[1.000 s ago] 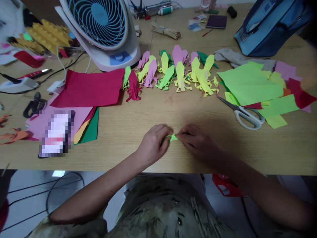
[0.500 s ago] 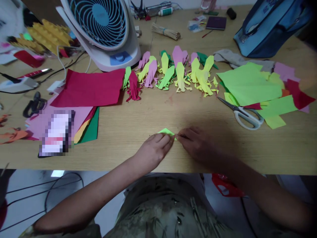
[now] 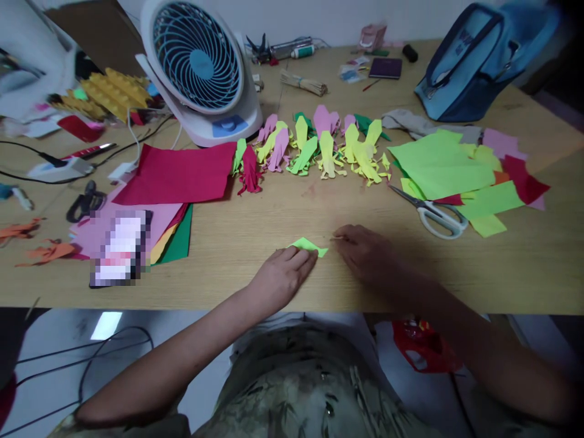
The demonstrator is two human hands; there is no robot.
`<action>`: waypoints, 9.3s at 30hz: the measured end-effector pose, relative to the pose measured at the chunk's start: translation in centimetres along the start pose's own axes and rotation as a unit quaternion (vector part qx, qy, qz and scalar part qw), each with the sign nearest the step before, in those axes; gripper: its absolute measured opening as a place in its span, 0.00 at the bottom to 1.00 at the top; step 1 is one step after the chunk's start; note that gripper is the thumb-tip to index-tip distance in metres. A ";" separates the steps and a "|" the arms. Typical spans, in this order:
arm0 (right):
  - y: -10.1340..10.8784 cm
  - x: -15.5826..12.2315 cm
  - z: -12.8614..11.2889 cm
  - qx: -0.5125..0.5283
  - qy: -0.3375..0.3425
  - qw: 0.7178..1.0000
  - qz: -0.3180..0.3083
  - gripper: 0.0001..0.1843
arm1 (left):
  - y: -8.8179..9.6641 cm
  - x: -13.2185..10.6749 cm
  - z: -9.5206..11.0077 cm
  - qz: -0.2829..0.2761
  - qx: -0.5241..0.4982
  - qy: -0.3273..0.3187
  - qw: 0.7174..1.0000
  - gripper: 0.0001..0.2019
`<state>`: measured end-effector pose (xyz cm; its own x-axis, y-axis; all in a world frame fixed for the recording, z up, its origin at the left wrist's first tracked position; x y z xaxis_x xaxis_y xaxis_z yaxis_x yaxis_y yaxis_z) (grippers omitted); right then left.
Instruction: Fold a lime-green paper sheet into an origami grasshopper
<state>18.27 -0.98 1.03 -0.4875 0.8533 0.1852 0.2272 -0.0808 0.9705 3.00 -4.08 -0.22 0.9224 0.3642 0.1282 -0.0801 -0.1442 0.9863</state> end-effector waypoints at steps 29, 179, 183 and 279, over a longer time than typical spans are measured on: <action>0.0 -0.2 1.0 0.219 -0.078 0.971 0.053 0.14 | 0.7 3.3 -4.0 0.044 -0.105 0.134 0.984 0.06; 2.9 2.5 -1.7 0.469 -0.060 0.863 0.180 0.04 | 1.5 1.0 -6.3 0.274 -0.603 0.225 0.715 0.15; 2.6 2.7 -1.7 0.447 -0.074 0.874 0.179 0.08 | 2.6 0.6 -6.5 0.298 -0.439 0.221 0.818 0.09; -1.0 3.5 -1.1 0.635 -0.147 0.757 0.042 0.16 | 2.2 0.8 -6.7 0.271 -0.515 0.228 0.780 0.08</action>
<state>15.39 1.52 0.89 -0.2604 0.9654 0.0141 0.9654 0.2605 -0.0078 1.02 2.00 2.77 0.4354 0.8304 0.3476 -0.8902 0.3397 0.3036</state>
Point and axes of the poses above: each hand's wrist, its own x-axis towards the middle knuckle, its own y-axis out of the back of the hand, z = x × y, the point moved 6 cm from there along x, towards the middle knuckle, and after that the axes turned 14 degrees about -y, right-handed, at the moved point
